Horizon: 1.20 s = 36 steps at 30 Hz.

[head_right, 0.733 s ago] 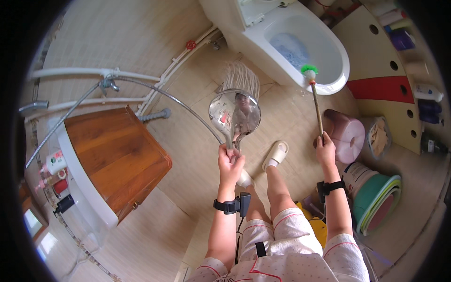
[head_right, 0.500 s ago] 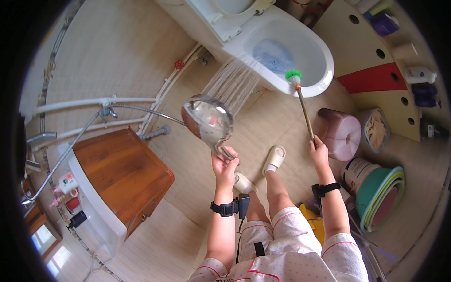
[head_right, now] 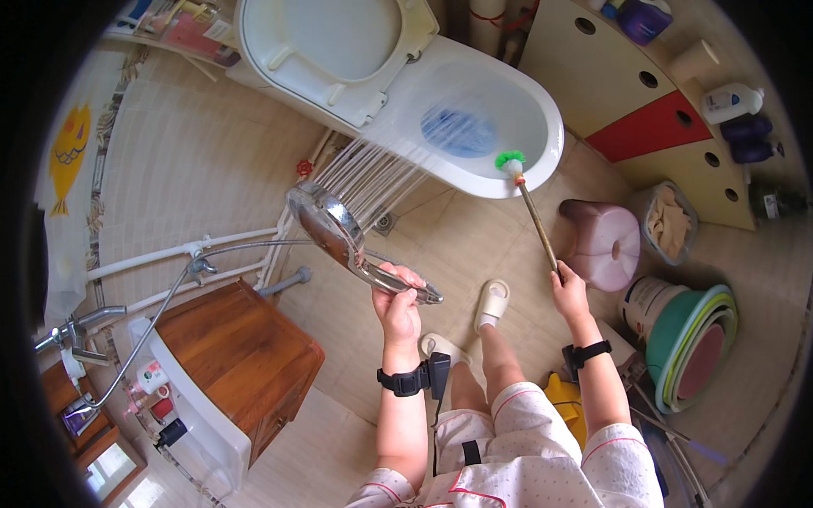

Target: The person cleans the inside of a toilet bowl using a long-handled brush and water from a handheld shower head, then closes the lid.

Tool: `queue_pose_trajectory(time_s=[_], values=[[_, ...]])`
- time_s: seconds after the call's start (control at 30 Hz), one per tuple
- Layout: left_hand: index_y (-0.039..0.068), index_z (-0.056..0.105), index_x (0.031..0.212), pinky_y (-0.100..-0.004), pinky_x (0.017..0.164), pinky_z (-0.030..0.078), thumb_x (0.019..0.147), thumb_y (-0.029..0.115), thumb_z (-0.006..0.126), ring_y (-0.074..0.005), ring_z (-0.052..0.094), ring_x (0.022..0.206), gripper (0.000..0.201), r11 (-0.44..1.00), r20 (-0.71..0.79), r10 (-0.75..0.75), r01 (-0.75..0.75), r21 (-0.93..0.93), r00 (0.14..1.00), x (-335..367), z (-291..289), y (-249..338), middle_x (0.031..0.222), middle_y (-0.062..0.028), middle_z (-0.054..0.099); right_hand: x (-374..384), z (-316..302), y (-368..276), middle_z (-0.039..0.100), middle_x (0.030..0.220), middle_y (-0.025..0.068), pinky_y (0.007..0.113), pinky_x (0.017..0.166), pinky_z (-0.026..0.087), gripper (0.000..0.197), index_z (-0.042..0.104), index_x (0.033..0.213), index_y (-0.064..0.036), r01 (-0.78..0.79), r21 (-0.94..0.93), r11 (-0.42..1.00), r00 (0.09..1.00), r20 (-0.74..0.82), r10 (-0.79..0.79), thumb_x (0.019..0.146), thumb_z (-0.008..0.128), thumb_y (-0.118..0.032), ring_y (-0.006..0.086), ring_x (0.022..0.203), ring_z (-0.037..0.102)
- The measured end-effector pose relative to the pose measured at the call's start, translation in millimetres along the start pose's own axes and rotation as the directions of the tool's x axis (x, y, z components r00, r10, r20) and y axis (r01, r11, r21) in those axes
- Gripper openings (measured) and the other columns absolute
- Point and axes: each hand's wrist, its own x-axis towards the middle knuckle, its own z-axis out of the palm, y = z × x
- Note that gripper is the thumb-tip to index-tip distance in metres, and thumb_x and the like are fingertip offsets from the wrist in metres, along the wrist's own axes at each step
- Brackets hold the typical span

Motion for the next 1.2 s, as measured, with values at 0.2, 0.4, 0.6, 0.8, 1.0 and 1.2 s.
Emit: queue_pose_trajectory(time_s=[0.2,0.4,0.6,0.8,1.0,1.2], values=[[0.007,0.039,0.097,-0.0297,0.068,0.042,0.064,-0.006,0.043,-0.0164,0.047,0.070,0.036,0.998,-0.012,-0.055,0.055,0.030,0.998,3,8,-13,0.078,-0.0058,0.046,5,-4,4,0.058,0.079,0.0177,0.028,0.065,0.043,0.032,0.049,0.108,0.0006,0.064,0.049,0.997,0.997,-0.040,-0.063,0.080,0.053,-0.014,0.0174,0.066,0.055],[0.006,0.037,0.095,-0.0227,0.064,0.040,0.071,-0.004,0.051,-0.0097,0.046,0.068,0.030,0.966,-0.071,-0.089,0.103,0.236,0.993,3,-5,-16,0.079,-0.0033,0.046,20,-25,-52,0.049,0.062,0.0039,0.025,0.042,0.039,0.038,0.046,0.117,-0.0083,-0.339,0.239,0.910,0.914,0.312,0.259,0.079,0.046,-0.009,0.0109,0.051,0.049],[0.005,0.035,0.093,-0.0181,0.058,0.038,0.076,-0.002,0.053,-0.0061,0.044,0.065,0.025,0.952,-0.058,-0.105,0.117,0.282,0.993,17,-22,-17,0.081,-0.0029,0.046,72,-11,-93,0.044,0.066,0.0016,0.023,0.035,0.036,0.050,0.027,0.130,-0.0147,-0.337,0.206,0.919,0.928,0.237,0.287,0.082,0.043,-0.012,0.0099,0.042,0.043],[0.006,0.035,0.091,-0.0146,0.051,0.033,0.076,0.003,0.055,-0.0013,0.036,0.056,0.025,0.979,-0.009,-0.047,0.047,0.198,0.999,57,-29,-20,0.075,0.0009,0.047,192,8,-112,0.042,0.061,0.0024,0.024,0.031,0.024,0.045,0.032,0.125,-0.0097,-0.318,0.216,0.923,0.947,0.114,0.300,0.081,0.042,-0.009,0.0088,0.037,0.034],[0.005,0.035,0.091,-0.0147,0.051,0.033,0.076,0.003,0.056,-0.0015,0.036,0.056,0.026,0.983,0.014,-0.121,0.118,0.140,0.993,95,-46,-9,0.074,0.0004,0.047,244,63,-198,0.040,0.052,0.0015,0.024,0.030,0.025,0.032,0.047,0.110,-0.0049,-0.150,0.255,0.955,0.980,-0.088,0.177,0.078,0.046,-0.009,0.0101,0.034,0.035],[-0.001,0.034,0.104,-0.0156,0.054,0.037,0.076,0.002,0.057,-0.0022,0.040,0.060,0.037,0.992,-0.012,-0.107,0.108,0.069,0.994,116,-64,-23,0.071,0.0024,0.036,150,20,-121,0.040,0.047,-0.0013,0.017,0.026,0.024,0.019,0.045,0.063,-0.0080,-0.662,0.495,0.563,0.735,0.282,0.617,0.080,0.041,-0.016,0.0047,0.034,0.035]])
